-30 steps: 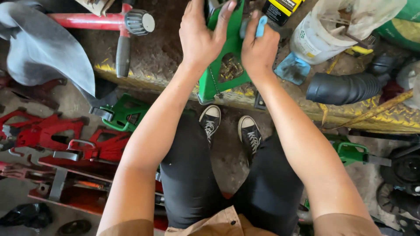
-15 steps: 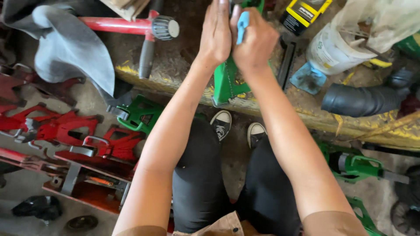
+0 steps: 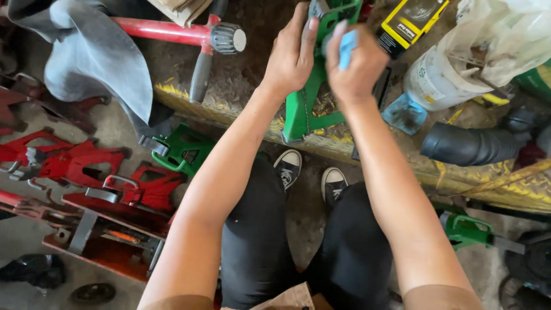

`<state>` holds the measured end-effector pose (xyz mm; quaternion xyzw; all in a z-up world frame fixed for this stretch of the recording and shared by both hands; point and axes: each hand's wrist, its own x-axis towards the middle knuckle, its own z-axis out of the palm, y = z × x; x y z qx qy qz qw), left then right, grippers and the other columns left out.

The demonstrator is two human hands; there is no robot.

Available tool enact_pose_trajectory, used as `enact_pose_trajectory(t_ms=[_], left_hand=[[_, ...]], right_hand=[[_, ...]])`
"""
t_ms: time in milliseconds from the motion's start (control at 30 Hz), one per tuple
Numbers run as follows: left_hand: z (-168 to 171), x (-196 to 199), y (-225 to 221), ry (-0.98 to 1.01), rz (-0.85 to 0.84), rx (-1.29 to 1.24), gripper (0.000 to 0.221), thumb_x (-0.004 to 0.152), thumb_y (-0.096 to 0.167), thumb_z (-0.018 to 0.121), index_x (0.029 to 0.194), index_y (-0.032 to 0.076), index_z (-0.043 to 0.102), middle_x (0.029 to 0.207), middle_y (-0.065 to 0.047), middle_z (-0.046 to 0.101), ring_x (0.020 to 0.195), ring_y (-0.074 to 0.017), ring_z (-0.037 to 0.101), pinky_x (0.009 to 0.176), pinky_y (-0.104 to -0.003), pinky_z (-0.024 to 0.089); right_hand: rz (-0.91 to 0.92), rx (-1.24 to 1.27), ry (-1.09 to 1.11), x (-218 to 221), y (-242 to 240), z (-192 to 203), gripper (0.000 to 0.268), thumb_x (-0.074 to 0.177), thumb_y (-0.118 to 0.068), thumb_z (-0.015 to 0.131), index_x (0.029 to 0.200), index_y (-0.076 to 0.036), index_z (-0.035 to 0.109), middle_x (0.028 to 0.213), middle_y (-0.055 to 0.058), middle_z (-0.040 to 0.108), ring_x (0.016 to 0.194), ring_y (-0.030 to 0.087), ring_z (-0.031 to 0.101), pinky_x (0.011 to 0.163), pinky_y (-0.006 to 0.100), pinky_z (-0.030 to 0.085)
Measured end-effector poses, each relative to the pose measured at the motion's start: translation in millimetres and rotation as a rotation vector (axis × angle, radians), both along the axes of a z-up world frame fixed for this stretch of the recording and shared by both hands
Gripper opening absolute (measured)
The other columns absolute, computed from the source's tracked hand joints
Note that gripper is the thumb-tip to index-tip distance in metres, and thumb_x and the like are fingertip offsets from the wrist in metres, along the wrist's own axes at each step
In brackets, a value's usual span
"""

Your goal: Cleaning and wiping down various jack stand components in a workshop.

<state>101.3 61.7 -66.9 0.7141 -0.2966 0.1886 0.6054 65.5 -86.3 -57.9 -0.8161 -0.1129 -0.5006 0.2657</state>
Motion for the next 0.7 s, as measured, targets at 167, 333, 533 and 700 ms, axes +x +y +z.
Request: enact_pose_trajectory(t_ms=[167,333,533,700], left_hand=[[-1.7,6.1,-4.0,0.146,0.020,-0.001,0.046,0.114,0.035,0.044,0.143,-0.001,0.049,0.090,-0.023,0.068,0.074,-0.0343,0.062,0.074,-0.041,0.054],[-29.1,19.4,-10.1,0.112,0.055,0.011,0.048,0.115,0.037,0.044,0.141,-0.002,0.050,0.097,-0.024,0.070,0.083,-0.0360,0.068,0.077,-0.043,0.054],[-20.6,9.7,-4.6,0.233,0.052,0.037,0.057,0.111,0.040,0.041,0.143,-0.006,0.049,0.118,-0.027,0.070,0.107,-0.0431,0.069,0.094,-0.044,0.055],[1.2,-5.2,6.2,-0.011,0.050,0.182,0.075,0.106,0.050,0.058,0.144,-0.012,0.041,0.131,-0.032,0.063,0.123,-0.0480,0.062,0.102,-0.046,0.053]], right_hand=[[-0.111,0.048,0.077,8.9,-24.6,-27.0,0.031,0.107,-0.017,0.067,0.079,-0.006,0.060,0.067,0.015,0.060,0.061,0.037,0.063,0.054,0.046,0.048],[-0.006,-0.198,0.080,-4.5,-14.1,-17.3,0.026,0.103,-0.018,0.069,0.082,-0.005,0.060,0.073,0.016,0.061,0.062,0.037,0.063,0.055,0.046,0.048],[-0.006,-0.144,0.081,-11.8,4.6,-30.7,0.022,0.097,-0.017,0.072,0.080,-0.006,0.064,0.073,0.016,0.063,0.062,0.036,0.063,0.054,0.045,0.049],[0.011,-0.237,0.205,-16.8,-6.7,-18.3,0.022,0.096,-0.020,0.071,0.085,-0.003,0.061,0.080,0.016,0.062,0.068,0.036,0.064,0.060,0.046,0.050]])
